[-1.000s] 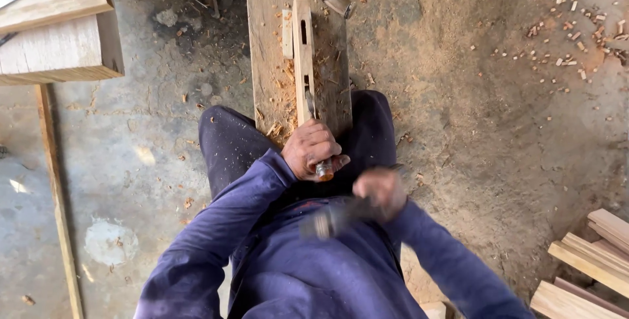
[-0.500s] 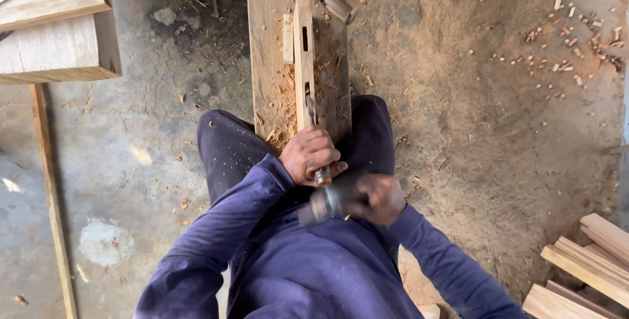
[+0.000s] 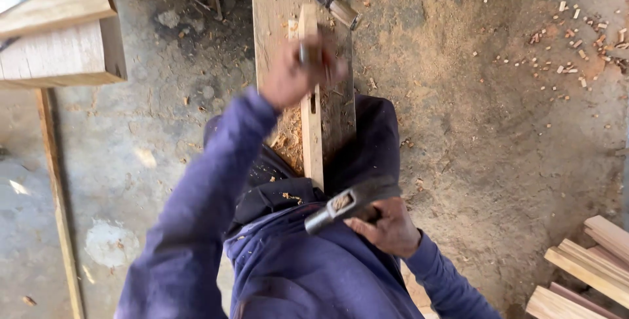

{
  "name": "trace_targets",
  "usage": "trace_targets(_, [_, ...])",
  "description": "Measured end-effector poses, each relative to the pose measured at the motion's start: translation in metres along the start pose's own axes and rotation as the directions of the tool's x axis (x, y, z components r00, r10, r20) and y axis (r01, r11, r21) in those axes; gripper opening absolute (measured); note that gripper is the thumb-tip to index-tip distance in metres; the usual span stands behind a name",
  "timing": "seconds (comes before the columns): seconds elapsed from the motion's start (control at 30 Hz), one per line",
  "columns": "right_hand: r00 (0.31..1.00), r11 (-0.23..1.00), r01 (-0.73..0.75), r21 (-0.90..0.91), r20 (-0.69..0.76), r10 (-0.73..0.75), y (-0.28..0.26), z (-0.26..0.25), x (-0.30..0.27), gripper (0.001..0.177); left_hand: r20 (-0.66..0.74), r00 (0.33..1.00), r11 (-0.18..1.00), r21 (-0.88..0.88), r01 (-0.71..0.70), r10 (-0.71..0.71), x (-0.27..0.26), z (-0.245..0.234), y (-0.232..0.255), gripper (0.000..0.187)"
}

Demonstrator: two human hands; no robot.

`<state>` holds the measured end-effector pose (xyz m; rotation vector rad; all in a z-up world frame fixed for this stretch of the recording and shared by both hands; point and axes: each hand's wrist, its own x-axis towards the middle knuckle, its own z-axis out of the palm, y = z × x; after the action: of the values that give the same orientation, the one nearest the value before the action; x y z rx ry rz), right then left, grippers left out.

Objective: Using a hammer and chisel to carve a mortise into a large wooden beam.

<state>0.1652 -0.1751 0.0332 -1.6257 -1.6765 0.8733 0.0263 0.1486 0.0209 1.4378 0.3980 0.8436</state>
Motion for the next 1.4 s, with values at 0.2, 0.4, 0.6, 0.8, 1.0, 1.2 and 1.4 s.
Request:
trace_targets(0.2, [0.991,0.993,-0.060,0.106,0.122,0.047,-0.055,-0.013,0.011,0.046,0.078,0.898,0.874,0.211,-0.438,0.432,-0.110,0.060,0.041,0.026])
trace_targets(0.4, [0.982,0.986,-0.048,0.161,0.190,0.017,-0.070,-0.019,0.022,0.049,0.079,0.850,0.828,0.194,-0.526,0.521,-0.120,0.071,0.046,0.027])
trace_targets(0.6, [0.983,0.985,0.098,0.142,0.143,-0.118,-0.092,-0.034,0.029,0.050,0.016,0.879,0.857,0.212,-0.470,0.477,-0.113,0.068,0.042,0.028])
trace_targets(0.8, [0.977,1.000,0.007,0.015,0.211,-0.010,-0.105,-0.044,0.045,0.048,-0.014,0.920,0.904,0.193,-0.382,0.392,-0.109,0.061,0.038,0.029])
trace_targets(1.0, [0.976,0.992,-0.111,-0.061,0.182,0.120,-0.101,-0.047,0.057,0.052,0.027,0.867,0.851,0.182,-0.493,0.497,-0.111,0.062,0.018,0.028])
trace_targets(1.2, [0.985,0.991,0.041,-0.128,0.169,-0.019,-0.058,-0.023,0.031,0.052,0.018,0.875,0.856,0.200,-0.477,0.484,-0.121,0.068,0.026,0.030])
trace_targets(1.4, [0.980,0.989,0.128,0.078,0.142,-0.138,-0.053,-0.022,0.039,0.046,0.035,0.856,0.828,0.234,-0.509,0.516,-0.120,0.069,0.021,0.029])
